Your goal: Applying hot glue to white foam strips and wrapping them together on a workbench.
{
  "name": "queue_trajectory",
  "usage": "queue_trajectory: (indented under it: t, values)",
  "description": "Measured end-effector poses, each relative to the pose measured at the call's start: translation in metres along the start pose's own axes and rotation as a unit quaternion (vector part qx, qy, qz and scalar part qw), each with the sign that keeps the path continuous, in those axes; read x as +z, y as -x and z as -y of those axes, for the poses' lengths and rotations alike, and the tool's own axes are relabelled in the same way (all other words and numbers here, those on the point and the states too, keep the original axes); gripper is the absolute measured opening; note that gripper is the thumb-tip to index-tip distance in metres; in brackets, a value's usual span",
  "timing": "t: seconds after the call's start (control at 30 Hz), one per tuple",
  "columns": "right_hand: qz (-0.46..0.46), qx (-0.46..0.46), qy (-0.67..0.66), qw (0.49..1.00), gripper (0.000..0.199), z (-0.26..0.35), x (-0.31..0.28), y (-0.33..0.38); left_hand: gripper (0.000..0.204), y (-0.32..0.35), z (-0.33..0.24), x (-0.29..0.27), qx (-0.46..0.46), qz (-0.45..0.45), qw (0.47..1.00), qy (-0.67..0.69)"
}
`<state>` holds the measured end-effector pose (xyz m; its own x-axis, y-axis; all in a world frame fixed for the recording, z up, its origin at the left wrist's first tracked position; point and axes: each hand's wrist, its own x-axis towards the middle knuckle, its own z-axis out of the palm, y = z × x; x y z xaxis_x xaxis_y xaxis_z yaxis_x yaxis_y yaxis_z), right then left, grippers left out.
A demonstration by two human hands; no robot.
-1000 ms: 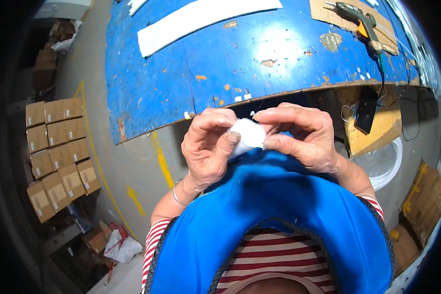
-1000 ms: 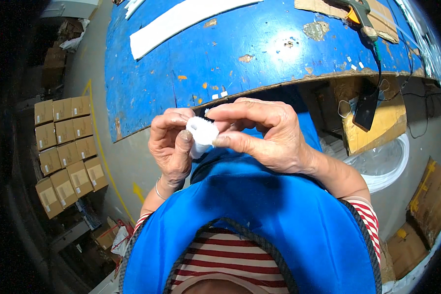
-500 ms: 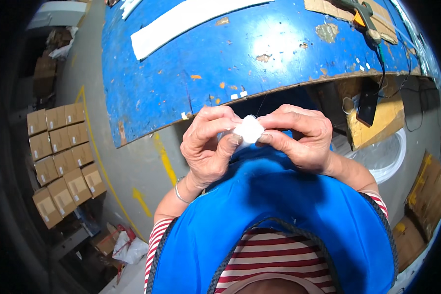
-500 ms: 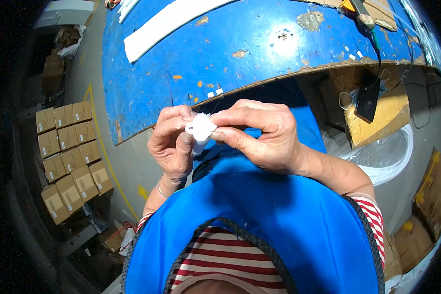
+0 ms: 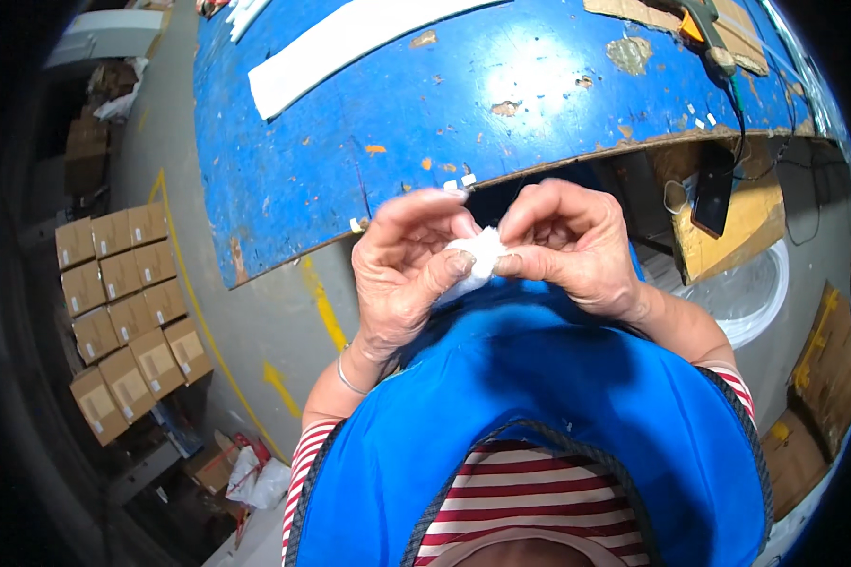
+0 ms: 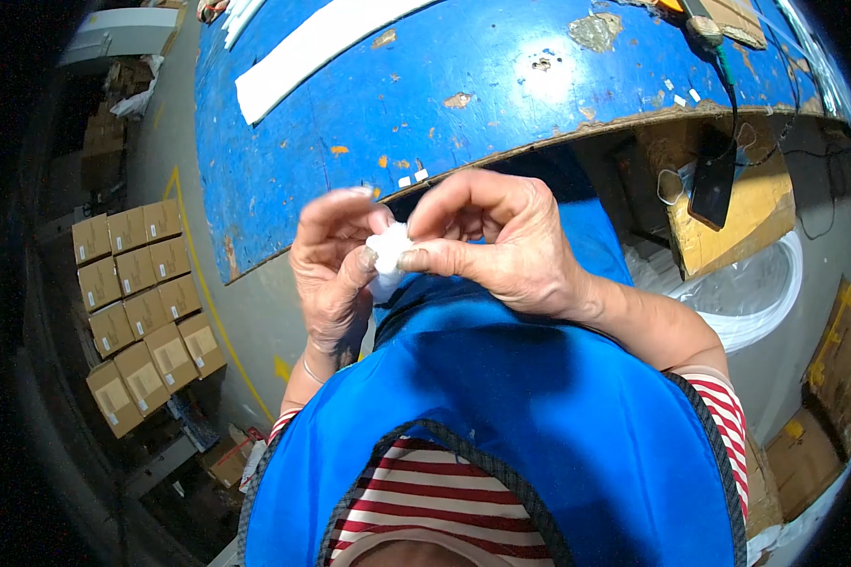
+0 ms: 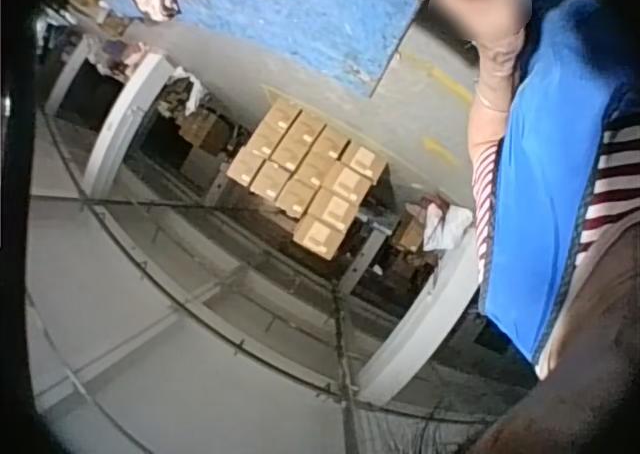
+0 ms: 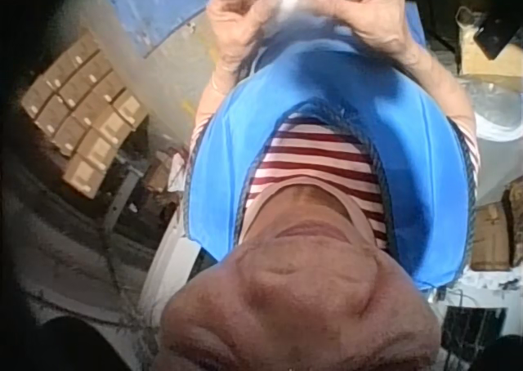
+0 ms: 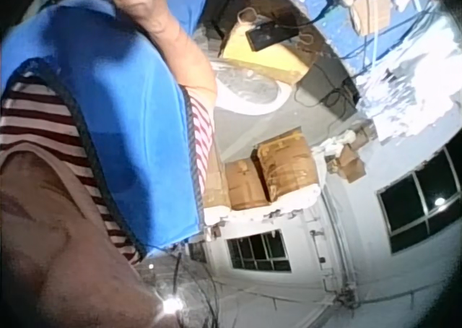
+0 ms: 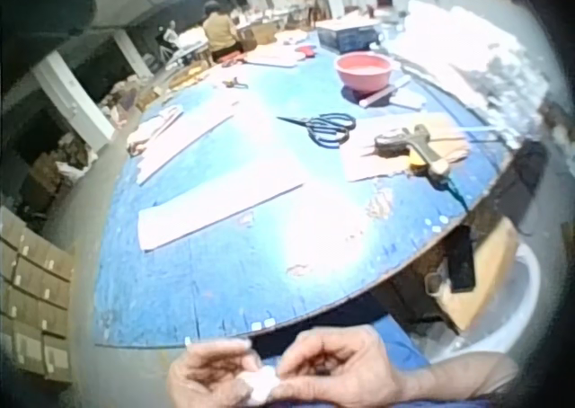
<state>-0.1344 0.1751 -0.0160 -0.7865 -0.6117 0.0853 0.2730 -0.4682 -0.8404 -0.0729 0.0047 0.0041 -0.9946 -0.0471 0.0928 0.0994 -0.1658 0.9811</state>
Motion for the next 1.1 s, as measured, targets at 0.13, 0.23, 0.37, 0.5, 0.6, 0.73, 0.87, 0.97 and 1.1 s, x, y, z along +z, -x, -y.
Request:
queue_trajectory:
  t: [0.13,0.23,0.37,0.5,0.6,0.73,0.87,0.97,1.1]
  values:
    - [-0.016,0.073,-0.082,0.994,0.023,-0.002,0.000,0.000,0.020,-0.003,0.011,0.006,0.070,-0.018,0.996,0.045]
    - [-0.010,0.056,-0.044,0.997,0.019,-0.002,-0.001,0.000,0.016,-0.001,0.013,0.006,0.103,-0.026,0.994,-0.034]
    - [-0.002,-0.017,0.005,1.000,0.012,-0.007,-0.001,0.000,0.018,0.006,0.010,0.007,0.162,-0.021,0.970,-0.179]
    - [-0.006,-0.056,0.049,0.997,0.010,-0.010,0.000,0.000,0.020,0.007,0.007,0.009,0.113,-0.035,0.970,-0.212]
    - [-0.014,-0.055,0.064,0.996,0.010,-0.007,0.002,0.000,0.024,0.007,0.010,0.012,0.067,-0.048,0.994,-0.076]
    - [0.000,-0.099,0.156,0.983,0.012,-0.002,0.001,-0.002,0.024,0.004,0.019,0.009,0.093,-0.046,0.995,0.001]
    - [0.007,-0.211,0.300,0.930,0.016,-0.002,0.002,-0.004,0.021,0.005,0.026,0.009,0.134,-0.075,0.988,-0.012]
    - [-0.012,-0.202,0.296,0.934,0.017,-0.004,0.003,-0.004,0.018,0.007,0.025,0.009,0.107,-0.079,0.991,-0.006]
    - [-0.016,-0.183,0.281,0.942,0.016,-0.004,0.001,-0.002,0.016,0.007,0.021,0.004,0.036,-0.069,0.995,0.063]
